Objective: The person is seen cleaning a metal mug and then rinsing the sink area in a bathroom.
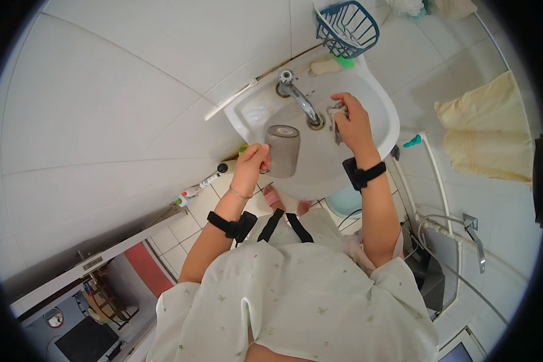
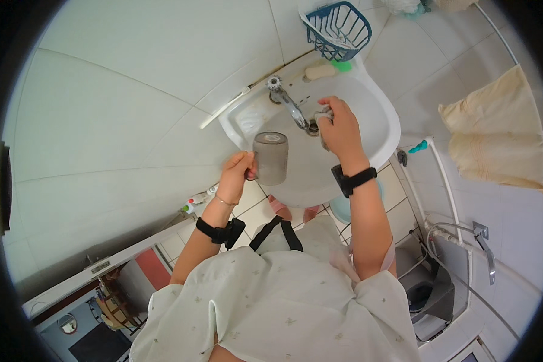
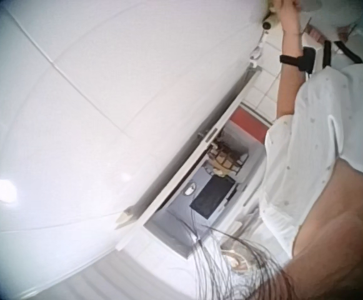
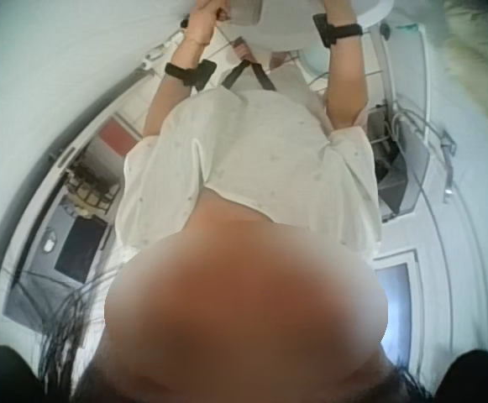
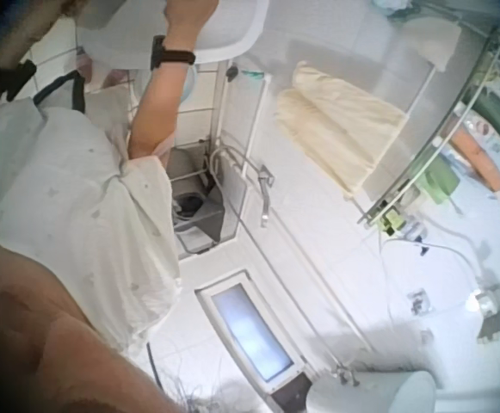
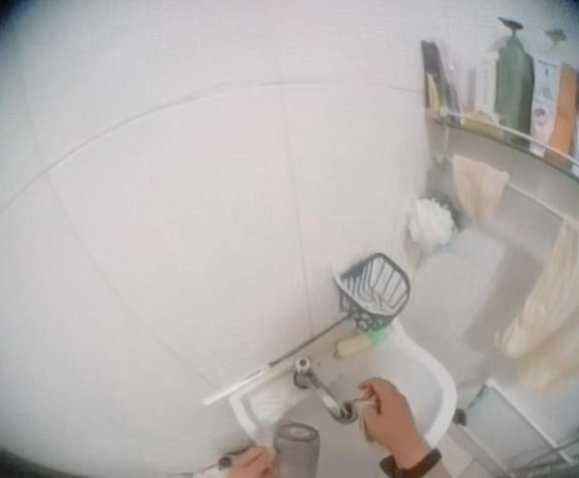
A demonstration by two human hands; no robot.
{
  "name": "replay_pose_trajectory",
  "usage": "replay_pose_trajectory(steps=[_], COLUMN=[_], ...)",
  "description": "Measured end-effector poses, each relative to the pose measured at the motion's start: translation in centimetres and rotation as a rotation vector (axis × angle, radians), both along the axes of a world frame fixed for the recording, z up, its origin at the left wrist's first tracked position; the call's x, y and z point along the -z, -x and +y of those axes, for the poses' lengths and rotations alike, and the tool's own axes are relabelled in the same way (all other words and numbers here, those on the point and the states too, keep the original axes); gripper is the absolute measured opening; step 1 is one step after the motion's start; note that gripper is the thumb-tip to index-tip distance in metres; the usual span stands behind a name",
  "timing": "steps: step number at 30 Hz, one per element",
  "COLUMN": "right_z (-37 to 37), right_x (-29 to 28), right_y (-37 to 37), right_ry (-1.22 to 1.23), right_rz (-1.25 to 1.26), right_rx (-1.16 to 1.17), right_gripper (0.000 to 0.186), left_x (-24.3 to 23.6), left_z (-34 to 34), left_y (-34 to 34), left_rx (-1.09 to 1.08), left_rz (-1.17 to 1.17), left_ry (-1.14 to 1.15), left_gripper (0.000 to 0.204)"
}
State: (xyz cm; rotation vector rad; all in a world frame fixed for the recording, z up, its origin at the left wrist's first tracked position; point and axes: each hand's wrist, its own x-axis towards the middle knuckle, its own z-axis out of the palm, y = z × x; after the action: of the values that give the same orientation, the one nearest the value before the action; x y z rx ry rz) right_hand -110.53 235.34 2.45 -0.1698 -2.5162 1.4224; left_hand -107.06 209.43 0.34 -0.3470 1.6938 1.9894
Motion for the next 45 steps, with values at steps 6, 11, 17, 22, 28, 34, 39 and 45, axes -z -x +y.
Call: replay_pose_trajectory(steps=[6,11,17,22,28,34,39,45], right_z=[-0.7,-2.8,-4.6,-5.4,-5.2,-4.6,-3.8,-3.1], right_x=[-1.0,0.2,-0.5,-0.2,0.3,0.2,0.1,-1.5], right_y=[4.8,8.1,10.5,11.8,13.3,14.3,14.4,12.5], right_ry=[-0.216,-0.381,-0.512,-0.636,-0.728,-0.643,-0.530,-0.356], right_rz=[-0.188,-0.222,-0.249,-0.206,-0.014,-0.063,-0.104,-0.170], right_rx=[-0.166,-0.260,-0.374,-0.377,-0.503,-0.632,-0.673,-0.592], right_gripper=[0.032,0.039,0.043,0.048,0.039,0.033,0.040,0.044], left_x=[4.2,6.5,7.9,8.5,8.9,10.3,10.0,10.2], left_z=[3.1,5.3,6.2,6.7,7.4,8.3,8.2,8.1], left_y=[1.0,1.5,1.7,1.9,3.4,4.2,4.7,4.8], left_rx=[0.046,0.037,0.094,0.182,0.270,0.193,0.246,0.244], left_rz=[-0.133,-0.200,-0.192,-0.065,0.103,0.159,0.163,0.249], left_ry=[-0.186,-0.187,-0.142,0.028,0.235,0.197,0.264,0.295], left_gripper=[0.024,0.023,0.022,0.027,0.030,0.032,0.031,0.029])
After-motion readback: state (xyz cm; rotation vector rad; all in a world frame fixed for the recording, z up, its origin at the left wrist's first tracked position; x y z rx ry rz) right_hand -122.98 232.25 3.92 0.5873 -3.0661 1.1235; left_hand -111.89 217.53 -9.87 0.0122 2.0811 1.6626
